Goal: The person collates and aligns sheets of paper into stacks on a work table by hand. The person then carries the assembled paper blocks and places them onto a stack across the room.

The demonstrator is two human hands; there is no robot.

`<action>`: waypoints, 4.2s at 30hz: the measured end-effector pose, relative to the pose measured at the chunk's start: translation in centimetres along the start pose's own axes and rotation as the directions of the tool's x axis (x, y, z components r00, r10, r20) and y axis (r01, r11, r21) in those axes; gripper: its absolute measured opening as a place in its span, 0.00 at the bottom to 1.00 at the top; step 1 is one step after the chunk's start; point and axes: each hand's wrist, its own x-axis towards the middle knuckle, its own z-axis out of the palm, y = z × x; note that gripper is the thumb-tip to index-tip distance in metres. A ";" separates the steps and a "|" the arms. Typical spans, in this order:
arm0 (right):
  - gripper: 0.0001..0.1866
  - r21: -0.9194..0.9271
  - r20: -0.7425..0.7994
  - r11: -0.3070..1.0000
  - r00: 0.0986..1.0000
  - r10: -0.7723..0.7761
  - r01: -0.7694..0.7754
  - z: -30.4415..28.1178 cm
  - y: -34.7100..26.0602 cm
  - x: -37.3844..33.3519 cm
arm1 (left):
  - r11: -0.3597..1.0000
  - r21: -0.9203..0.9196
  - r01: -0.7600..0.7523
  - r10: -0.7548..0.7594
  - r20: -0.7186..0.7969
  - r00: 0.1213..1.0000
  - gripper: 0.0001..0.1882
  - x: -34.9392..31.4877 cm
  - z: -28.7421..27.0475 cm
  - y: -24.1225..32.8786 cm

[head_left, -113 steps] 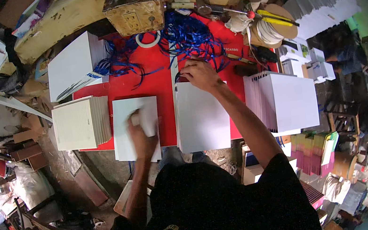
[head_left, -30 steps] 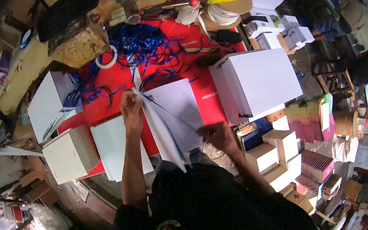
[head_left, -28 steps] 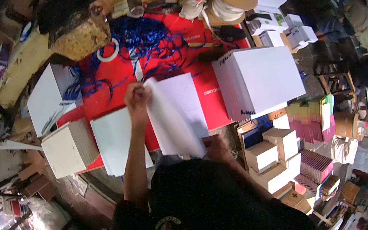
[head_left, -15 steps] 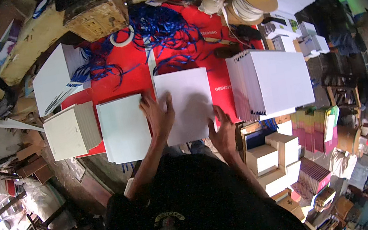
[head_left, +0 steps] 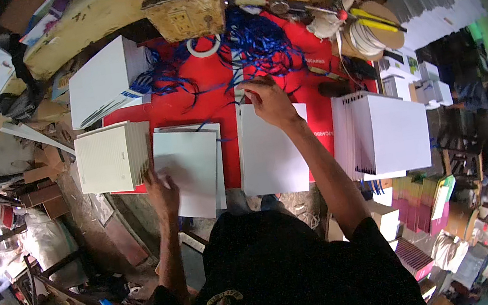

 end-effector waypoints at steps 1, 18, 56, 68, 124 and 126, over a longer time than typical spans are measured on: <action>0.15 0.026 0.124 0.992 0.984 -0.126 0.124 0.5 0.5 1.1 | 0.998 0.057 0.000 0.004 -0.062 0.998 0.33 -0.4 0.3 2.4; 0.27 -0.709 -0.180 0.559 0.877 0.446 -0.429 -6.8 4.6 3.5 | 0.988 -0.141 -0.068 0.088 0.138 0.987 0.47 0.3 3.2 11.0; 0.14 0.062 0.102 0.820 0.821 0.562 -0.569 -4.2 -5.6 -23.2 | 0.754 -0.504 -0.421 0.403 -0.151 0.903 0.28 3.9 10.7 22.4; 0.19 0.159 0.132 0.858 0.871 0.472 -0.489 -0.4 -6.9 -20.7 | 0.950 -0.290 -0.117 0.126 0.009 0.992 0.15 -2.1 3.3 6.3; 0.15 0.217 0.424 0.602 0.630 0.651 -0.769 -1.0 -4.8 -25.9 | 0.675 -0.472 -0.567 0.650 0.015 0.760 0.31 4.3 12.7 22.6; 0.15 0.271 0.142 0.641 0.688 0.711 -0.718 -2.6 -4.6 -24.4 | 0.713 -0.383 -0.588 0.612 -0.069 0.788 0.30 3.8 12.6 21.7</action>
